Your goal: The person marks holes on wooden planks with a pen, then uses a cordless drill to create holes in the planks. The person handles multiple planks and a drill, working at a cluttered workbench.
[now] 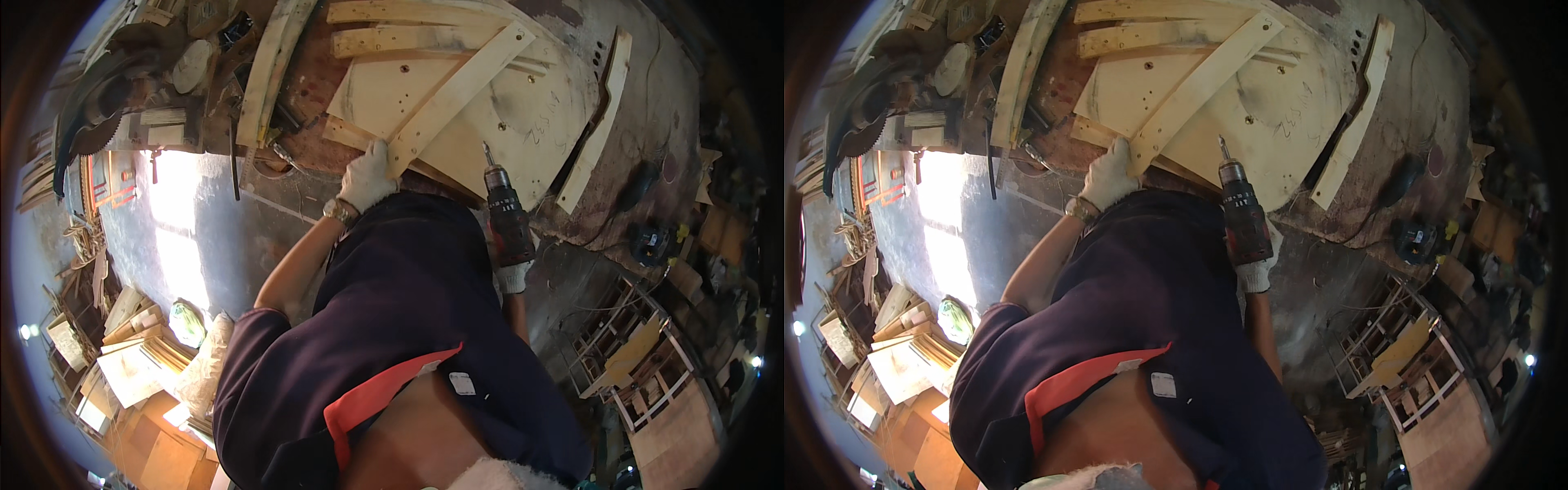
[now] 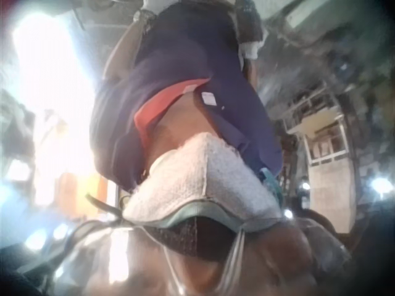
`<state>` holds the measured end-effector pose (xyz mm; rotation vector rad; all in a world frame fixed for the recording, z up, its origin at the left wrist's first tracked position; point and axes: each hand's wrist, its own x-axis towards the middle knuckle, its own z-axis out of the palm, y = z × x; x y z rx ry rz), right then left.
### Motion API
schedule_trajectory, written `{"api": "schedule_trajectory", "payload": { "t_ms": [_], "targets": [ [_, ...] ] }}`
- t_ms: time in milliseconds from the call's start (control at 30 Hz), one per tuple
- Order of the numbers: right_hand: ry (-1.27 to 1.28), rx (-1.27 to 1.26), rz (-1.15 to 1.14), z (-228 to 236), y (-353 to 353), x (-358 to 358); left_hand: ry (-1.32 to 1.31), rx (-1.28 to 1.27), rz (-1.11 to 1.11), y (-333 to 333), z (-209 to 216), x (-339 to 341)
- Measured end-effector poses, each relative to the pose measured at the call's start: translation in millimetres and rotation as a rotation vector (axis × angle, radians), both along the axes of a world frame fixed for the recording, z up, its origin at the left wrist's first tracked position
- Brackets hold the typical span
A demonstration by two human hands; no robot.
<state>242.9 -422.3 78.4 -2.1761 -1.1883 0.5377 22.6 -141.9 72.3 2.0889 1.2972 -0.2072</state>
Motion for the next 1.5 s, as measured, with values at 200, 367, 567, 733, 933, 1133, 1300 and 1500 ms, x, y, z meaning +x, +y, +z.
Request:
{"api": "schedule_trajectory", "payload": {
  "t_ms": [200,367,567,733,933,1133,1300,1500],
  "targets": [
    [0.042,0.01,0.09,10.3,-0.3,21.3,-0.09,0.05,-0.153,-45.8,-13.2,-38.4],
    [0.151,-0.276,0.037,6.7,-31.7,35.9,-0.162,0.088,-0.184,-54.1,-30.7,-40.8],
    [0.346,-0.135,-0.028,-42.9,-61.5,45.6,-0.225,0.195,-0.171,-53.8,-41.6,5.6],
    [0.176,-0.158,0.142,-34.6,-55.2,57.2,-0.219,0.284,-0.158,-48.3,-28.9,27.5],
    [0.049,-0.31,0.164,-14.5,-27.7,52.7,-0.149,0.23,-0.205,-48.6,-18.6,31.5],
    [0.829,0.117,-0.169,-35.0,-21.2,37.3,-0.052,0.21,-0.14,-43.0,-33.3,6.9],
    [0.552,0.009,-0.128,-32.0,-20.6,35.8,-0.09,0.226,-0.186,-40.2,-41.5,-11.9],
    [0.714,0.114,-0.295,-6.3,-19.4,34.5,-0.065,0.135,-0.163,-44.5,-43.1,-8.6]
  ]
}}
